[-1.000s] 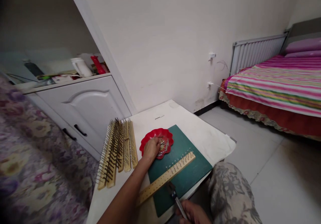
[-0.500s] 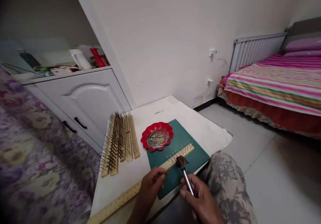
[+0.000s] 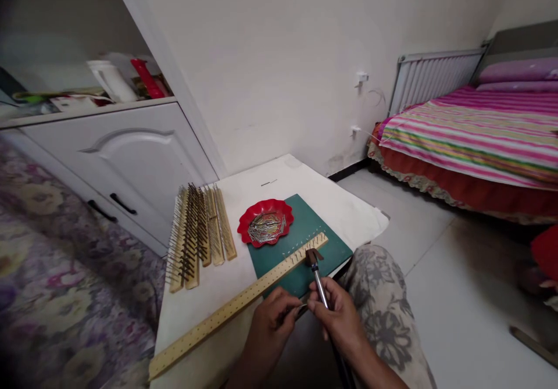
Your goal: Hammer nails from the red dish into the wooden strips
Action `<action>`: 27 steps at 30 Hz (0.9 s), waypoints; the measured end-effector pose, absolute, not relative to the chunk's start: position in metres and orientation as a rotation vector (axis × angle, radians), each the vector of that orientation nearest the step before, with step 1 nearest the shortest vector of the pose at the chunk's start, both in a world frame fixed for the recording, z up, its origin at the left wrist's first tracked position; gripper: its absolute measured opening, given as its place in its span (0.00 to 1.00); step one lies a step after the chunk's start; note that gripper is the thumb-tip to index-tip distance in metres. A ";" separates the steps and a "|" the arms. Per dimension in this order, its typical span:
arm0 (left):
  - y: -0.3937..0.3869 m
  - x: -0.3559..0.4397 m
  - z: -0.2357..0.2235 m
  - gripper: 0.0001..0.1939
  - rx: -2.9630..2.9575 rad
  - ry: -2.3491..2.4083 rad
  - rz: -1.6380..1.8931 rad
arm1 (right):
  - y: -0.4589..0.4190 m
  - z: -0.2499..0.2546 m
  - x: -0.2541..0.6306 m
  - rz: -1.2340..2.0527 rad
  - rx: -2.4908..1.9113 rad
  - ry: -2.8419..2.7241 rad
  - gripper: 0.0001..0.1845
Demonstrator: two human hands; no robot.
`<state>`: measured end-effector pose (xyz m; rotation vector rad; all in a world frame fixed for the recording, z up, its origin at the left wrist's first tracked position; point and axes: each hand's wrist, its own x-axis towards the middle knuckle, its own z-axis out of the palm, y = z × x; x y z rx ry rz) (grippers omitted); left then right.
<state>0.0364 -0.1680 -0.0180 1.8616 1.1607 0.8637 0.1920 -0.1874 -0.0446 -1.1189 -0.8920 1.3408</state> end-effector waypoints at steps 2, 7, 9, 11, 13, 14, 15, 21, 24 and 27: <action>-0.168 0.036 -0.021 0.05 1.733 1.172 0.907 | -0.188 -0.044 0.193 1.348 -1.116 -0.872 0.18; -0.167 0.040 -0.037 0.07 1.148 1.057 0.987 | -0.188 -0.045 0.192 1.378 -1.054 -0.801 0.19; -0.168 0.045 -0.044 0.08 1.033 1.012 1.037 | -0.187 -0.046 0.191 1.384 -1.034 -0.797 0.19; -0.169 0.050 -0.048 0.08 0.997 0.974 1.084 | -0.186 -0.046 0.191 1.386 -1.025 -0.798 0.20; -0.169 0.051 -0.050 0.08 1.025 0.946 1.124 | -0.186 -0.046 0.190 1.388 -1.031 -0.803 0.21; -0.167 0.051 -0.051 0.07 1.062 0.951 1.145 | -0.186 -0.046 0.189 1.387 -1.040 -0.803 0.21; -0.165 0.049 -0.050 0.07 1.112 0.974 1.165 | -0.186 -0.045 0.189 1.383 -1.055 -0.806 0.20; -0.136 0.033 -0.041 0.07 1.497 1.316 1.240 | -0.187 -0.049 0.193 1.347 -1.121 -0.859 0.20; -0.120 0.033 -0.038 0.08 1.656 1.383 1.225 | -0.188 -0.052 0.193 1.403 -1.119 -0.864 0.20; -0.111 0.036 -0.038 0.08 1.722 1.426 1.217 | -0.189 -0.055 0.192 1.449 -1.112 -0.856 0.21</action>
